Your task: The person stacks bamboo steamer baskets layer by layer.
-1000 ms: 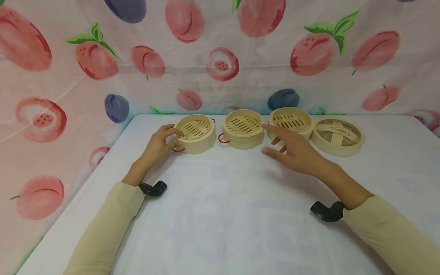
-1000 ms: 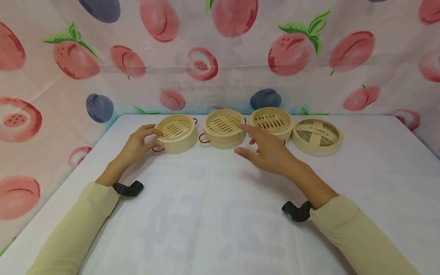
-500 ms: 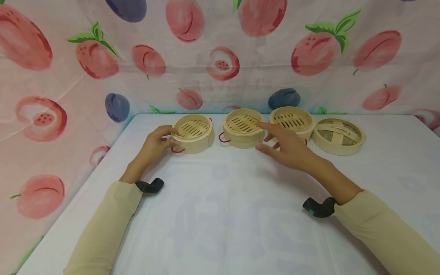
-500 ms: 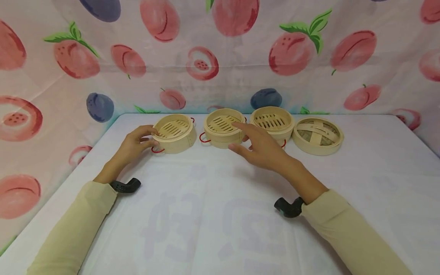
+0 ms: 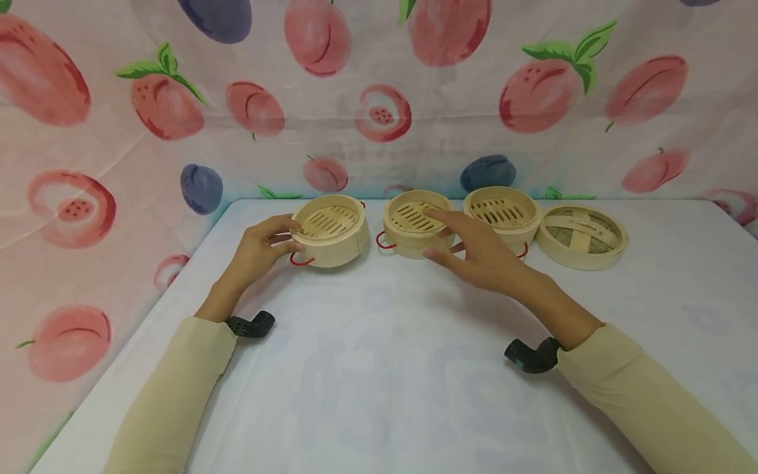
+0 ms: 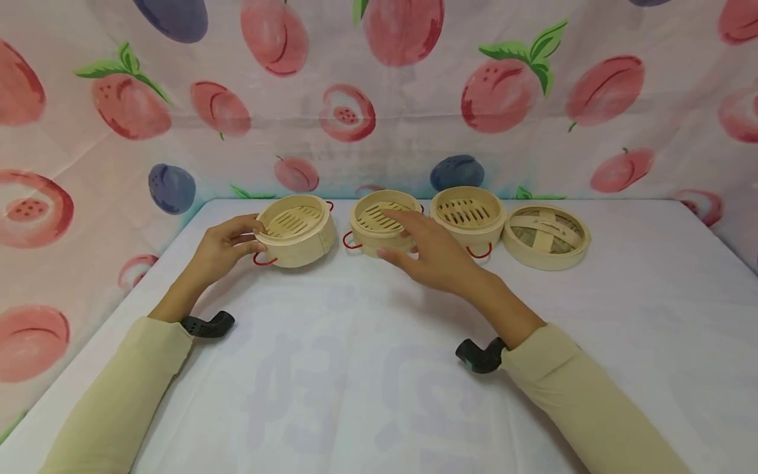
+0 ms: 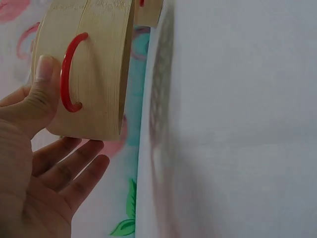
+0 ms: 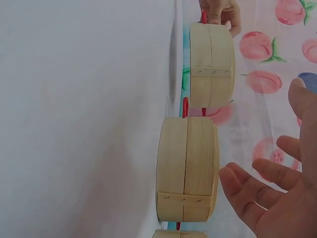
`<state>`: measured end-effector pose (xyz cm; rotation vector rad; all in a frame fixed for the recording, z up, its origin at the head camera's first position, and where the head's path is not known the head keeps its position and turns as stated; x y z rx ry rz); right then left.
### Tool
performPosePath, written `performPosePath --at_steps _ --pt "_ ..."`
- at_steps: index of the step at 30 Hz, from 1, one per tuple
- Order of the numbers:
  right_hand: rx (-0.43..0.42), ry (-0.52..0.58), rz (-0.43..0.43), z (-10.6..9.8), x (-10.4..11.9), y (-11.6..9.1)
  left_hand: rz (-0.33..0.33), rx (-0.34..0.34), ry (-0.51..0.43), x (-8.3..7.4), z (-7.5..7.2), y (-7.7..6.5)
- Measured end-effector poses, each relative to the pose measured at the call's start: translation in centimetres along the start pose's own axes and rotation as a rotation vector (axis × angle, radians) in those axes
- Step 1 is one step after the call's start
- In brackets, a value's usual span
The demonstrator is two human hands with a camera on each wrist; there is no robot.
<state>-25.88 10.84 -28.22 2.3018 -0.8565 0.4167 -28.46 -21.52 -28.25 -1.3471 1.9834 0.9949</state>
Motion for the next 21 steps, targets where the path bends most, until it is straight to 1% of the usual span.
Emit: performPosePath --at_steps 3,8,11,14,21 --pt "-0.005 0.009 -0.010 0.1 0.3 0.2 0.027 0.012 -0.023 -0.3 -0.1 0.1" --pt "-0.005 0.041 -0.031 0.3 0.7 0.7 0.112 0.019 -0.070 0.2 0.0 0.7" --pt "-0.010 0.059 -0.046 0.4 1.1 1.0 0.145 0.023 -0.099 0.4 0.1 1.0" --pt "-0.009 0.063 -0.055 0.6 1.2 1.2 0.169 0.034 -0.120 0.0 0.3 1.0" --pt "-0.003 0.083 -0.053 1.0 1.3 1.7 0.197 0.059 -0.119 -1.3 1.0 0.8"
Point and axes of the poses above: each hand's wrist, its own y-axis towards the middle knuckle, its own z-axis out of the palm, x = y × z, the point moved 6 cm from there along y, towards the middle knuckle, and after that the axes turned 7 degrees about -z, right-handed, at the moved point
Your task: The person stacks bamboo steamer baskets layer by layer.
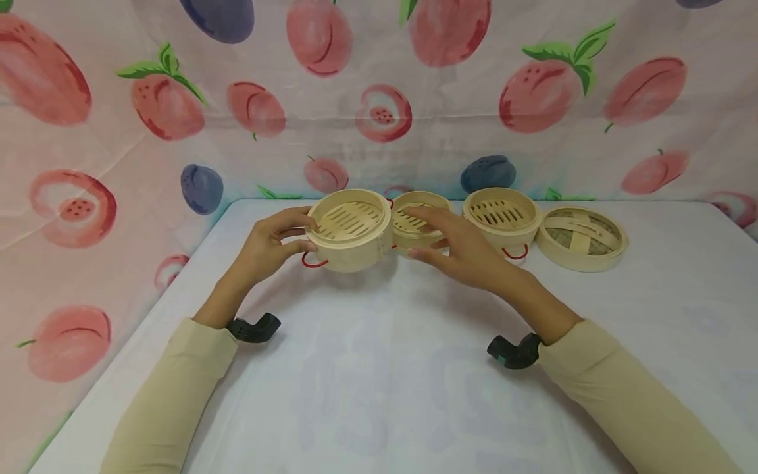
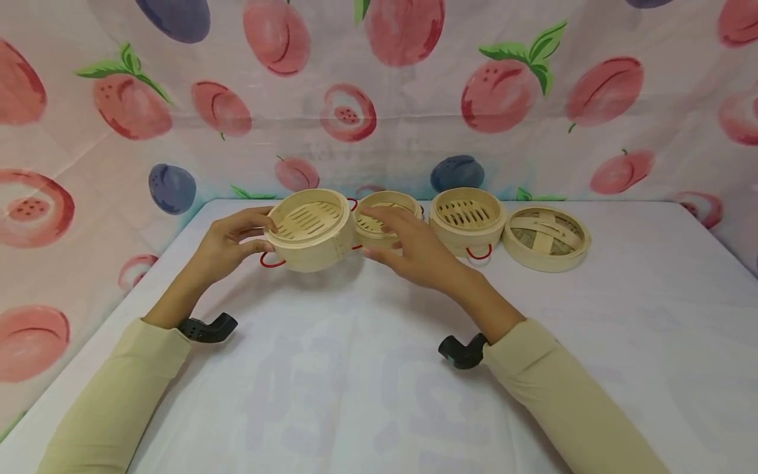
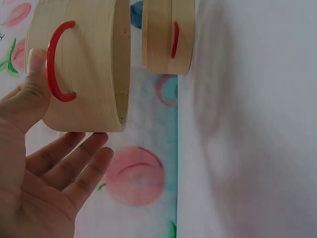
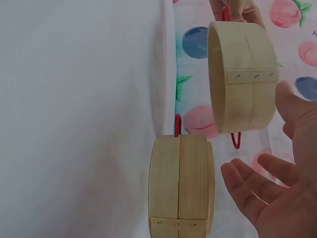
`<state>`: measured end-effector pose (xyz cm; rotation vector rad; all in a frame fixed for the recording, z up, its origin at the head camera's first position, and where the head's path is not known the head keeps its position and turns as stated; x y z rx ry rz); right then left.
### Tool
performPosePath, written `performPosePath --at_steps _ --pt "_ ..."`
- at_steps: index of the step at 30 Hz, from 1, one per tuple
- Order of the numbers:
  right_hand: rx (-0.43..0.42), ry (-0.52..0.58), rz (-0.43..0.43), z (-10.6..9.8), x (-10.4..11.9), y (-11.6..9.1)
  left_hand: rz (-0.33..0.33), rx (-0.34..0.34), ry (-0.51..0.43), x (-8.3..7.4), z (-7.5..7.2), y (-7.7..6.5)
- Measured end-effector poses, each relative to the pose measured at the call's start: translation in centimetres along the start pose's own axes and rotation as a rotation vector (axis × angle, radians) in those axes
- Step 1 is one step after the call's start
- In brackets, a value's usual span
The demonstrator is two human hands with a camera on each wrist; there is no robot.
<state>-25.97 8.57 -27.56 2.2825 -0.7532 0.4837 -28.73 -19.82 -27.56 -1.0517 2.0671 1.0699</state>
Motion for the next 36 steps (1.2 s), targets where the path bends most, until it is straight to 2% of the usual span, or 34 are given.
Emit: performPosePath --at_steps 6,9,12,17,28,36 --pt "-0.021 0.032 -0.042 0.0 -0.2 0.3 0.039 0.032 -0.011 -1.1 0.7 0.0" --pt "-0.035 0.047 -0.064 -0.1 -0.2 0.3 0.039 0.054 -0.020 -2.6 1.1 -0.2" --pt "-0.056 0.029 -0.101 -0.3 0.0 0.2 0.057 0.073 -0.043 -3.2 1.6 -0.3" --pt "-0.075 -0.025 -0.144 -0.5 0.5 -0.3 0.109 0.098 -0.079 -2.7 2.6 0.0" --pt "-0.039 -0.036 -0.086 -1.6 0.1 -2.3 0.140 0.177 -0.114 -3.9 4.6 -0.3" --pt "-0.012 0.028 -0.056 -2.8 0.6 -4.1 0.187 0.248 -0.181 -5.0 6.2 -0.6"
Point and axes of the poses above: each hand's wrist, its own y-axis towards the middle knuckle, its own z-axis out of the palm, x = y × z, the point moved 6 cm from there along y, towards the middle knuckle, and after that the axes turned 7 degrees about -z, right-handed, at the moved point
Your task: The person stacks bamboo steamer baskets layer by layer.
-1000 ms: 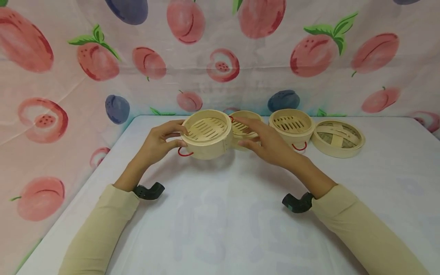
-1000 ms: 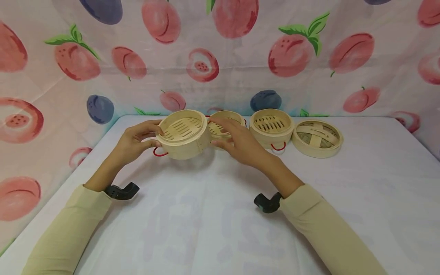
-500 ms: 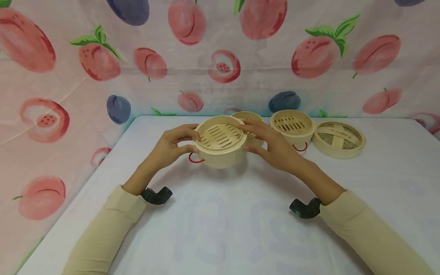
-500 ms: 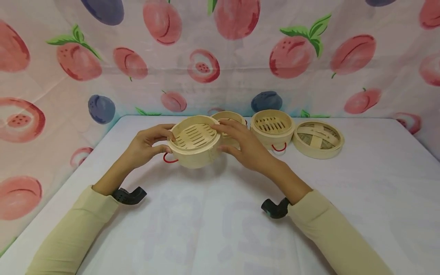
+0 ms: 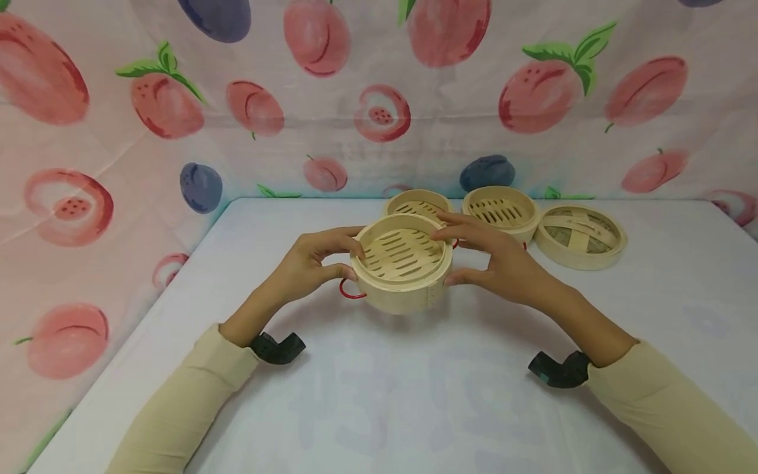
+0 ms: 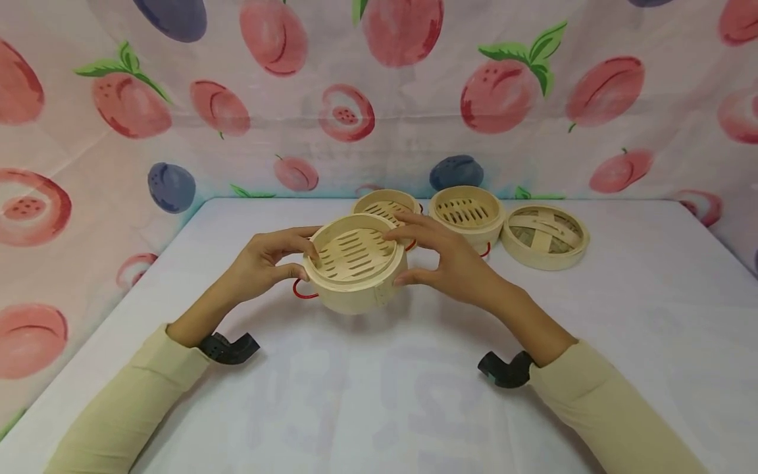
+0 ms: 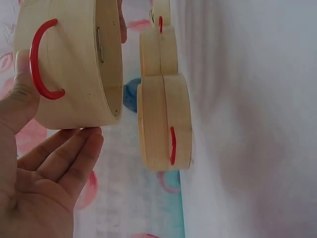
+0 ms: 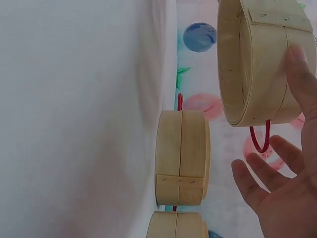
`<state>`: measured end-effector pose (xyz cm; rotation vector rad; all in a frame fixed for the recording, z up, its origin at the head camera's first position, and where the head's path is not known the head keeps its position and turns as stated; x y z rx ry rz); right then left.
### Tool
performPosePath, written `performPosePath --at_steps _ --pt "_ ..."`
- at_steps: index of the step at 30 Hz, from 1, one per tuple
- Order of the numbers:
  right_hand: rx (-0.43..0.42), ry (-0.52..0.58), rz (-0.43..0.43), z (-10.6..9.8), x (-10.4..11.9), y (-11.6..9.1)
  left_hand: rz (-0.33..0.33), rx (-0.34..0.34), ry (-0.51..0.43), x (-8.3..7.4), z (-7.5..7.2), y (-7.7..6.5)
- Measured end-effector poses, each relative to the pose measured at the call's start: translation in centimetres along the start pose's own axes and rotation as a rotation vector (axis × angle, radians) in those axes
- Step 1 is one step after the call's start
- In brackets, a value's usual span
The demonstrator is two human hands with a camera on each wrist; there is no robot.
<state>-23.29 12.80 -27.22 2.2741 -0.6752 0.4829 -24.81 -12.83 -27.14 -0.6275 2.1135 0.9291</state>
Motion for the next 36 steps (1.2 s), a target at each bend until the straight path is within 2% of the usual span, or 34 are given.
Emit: performPosePath --at_steps 6,9,16,20,25,29,36 --pt "0.022 0.063 -0.014 -0.3 0.6 -0.8 0.030 0.045 -0.054 -0.4 0.9 0.0" --pt "0.028 0.053 -0.036 -0.5 0.7 -1.3 0.024 0.071 -0.078 -0.5 1.3 0.0" --pt "0.017 0.048 -0.116 -0.7 1.0 -2.3 -0.010 0.107 -0.051 -0.6 2.3 0.1" --pt "-0.017 0.026 -0.094 -0.5 1.0 -3.0 -0.009 0.066 -0.048 -0.4 2.8 0.3" --pt "-0.119 -0.050 -0.028 -0.6 0.8 -4.1 -0.024 0.031 -0.056 0.0 3.5 0.3" --pt "-0.192 -0.109 -0.007 -0.6 0.9 -4.7 -0.022 0.029 -0.013 -0.1 4.1 0.2" --pt "-0.231 -0.138 -0.005 -0.1 1.5 -5.2 0.003 -0.031 0.102 0.0 5.0 0.0"
Point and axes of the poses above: each hand's wrist, its own y-axis towards the middle knuckle, its own z-axis out of the palm, x = y × z, the point moved 6 cm from there along y, towards the middle knuckle, and after that the axes turned 7 degrees about -z, right-handed, at the moved point
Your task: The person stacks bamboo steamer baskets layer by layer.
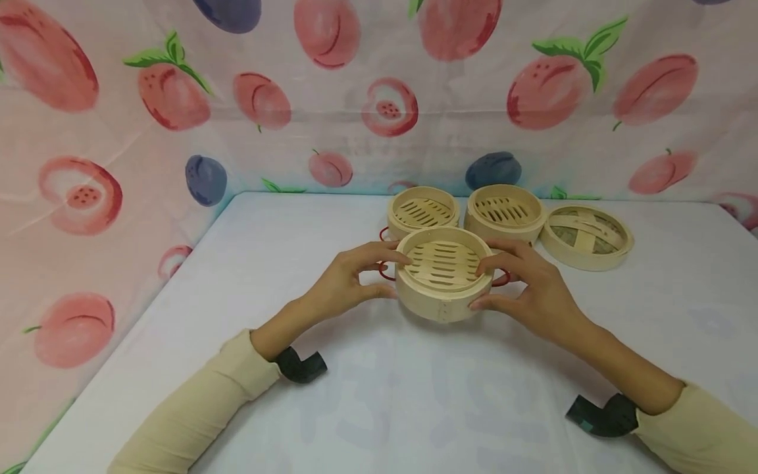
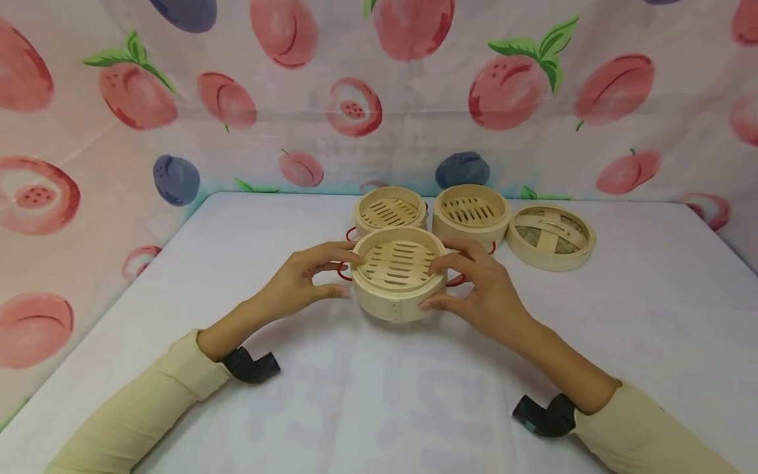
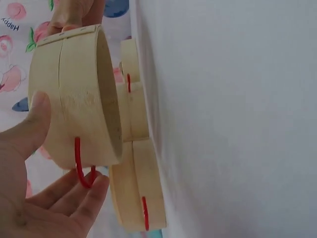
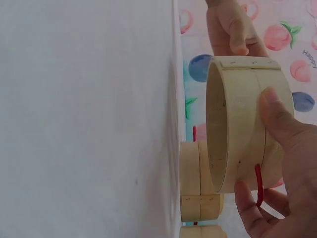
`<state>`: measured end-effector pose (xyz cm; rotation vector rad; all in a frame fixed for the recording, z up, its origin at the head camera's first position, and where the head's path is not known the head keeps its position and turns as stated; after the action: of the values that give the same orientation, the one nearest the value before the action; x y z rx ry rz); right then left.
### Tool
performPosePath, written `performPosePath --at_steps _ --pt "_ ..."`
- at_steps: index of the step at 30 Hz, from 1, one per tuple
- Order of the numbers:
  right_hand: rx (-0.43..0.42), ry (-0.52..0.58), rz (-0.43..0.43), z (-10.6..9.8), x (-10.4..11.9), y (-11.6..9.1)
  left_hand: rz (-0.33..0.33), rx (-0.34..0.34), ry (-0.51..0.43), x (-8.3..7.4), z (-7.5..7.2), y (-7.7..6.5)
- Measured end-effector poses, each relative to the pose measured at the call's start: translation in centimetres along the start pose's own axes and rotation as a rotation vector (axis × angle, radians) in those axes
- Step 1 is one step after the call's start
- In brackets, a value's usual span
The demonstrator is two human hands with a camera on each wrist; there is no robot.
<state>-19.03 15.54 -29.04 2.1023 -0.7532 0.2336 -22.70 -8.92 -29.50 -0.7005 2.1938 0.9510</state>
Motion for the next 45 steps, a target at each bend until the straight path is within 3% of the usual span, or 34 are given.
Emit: performPosePath --at_steps 7,12,26,45 --pt "0.005 -0.034 0.022 0.6 -0.7 -0.9 -0.019 -0.072 0.029 0.2 0.5 0.0" --pt "0.024 -0.031 0.055 1.1 -1.2 -1.3 -0.042 -0.072 -0.017 0.6 0.9 -0.2" --pt "0.053 0.019 0.049 1.5 -1.8 -1.8 -0.079 -0.062 -0.099 1.2 1.5 -0.5" --pt "0.095 0.202 0.067 1.8 -2.2 -2.1 -0.057 -0.025 -0.005 1.6 1.7 -0.6"
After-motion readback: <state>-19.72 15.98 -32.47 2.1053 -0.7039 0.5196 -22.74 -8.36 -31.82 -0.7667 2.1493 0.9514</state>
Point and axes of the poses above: each hand's wrist, its own y-axis towards the middle knuckle, its own z-axis out of the palm, x = y × z, the point moved 6 cm from there along y, towards the middle knuckle, and after that the axes turned 7 degrees about -z, right-handed, at the moved point
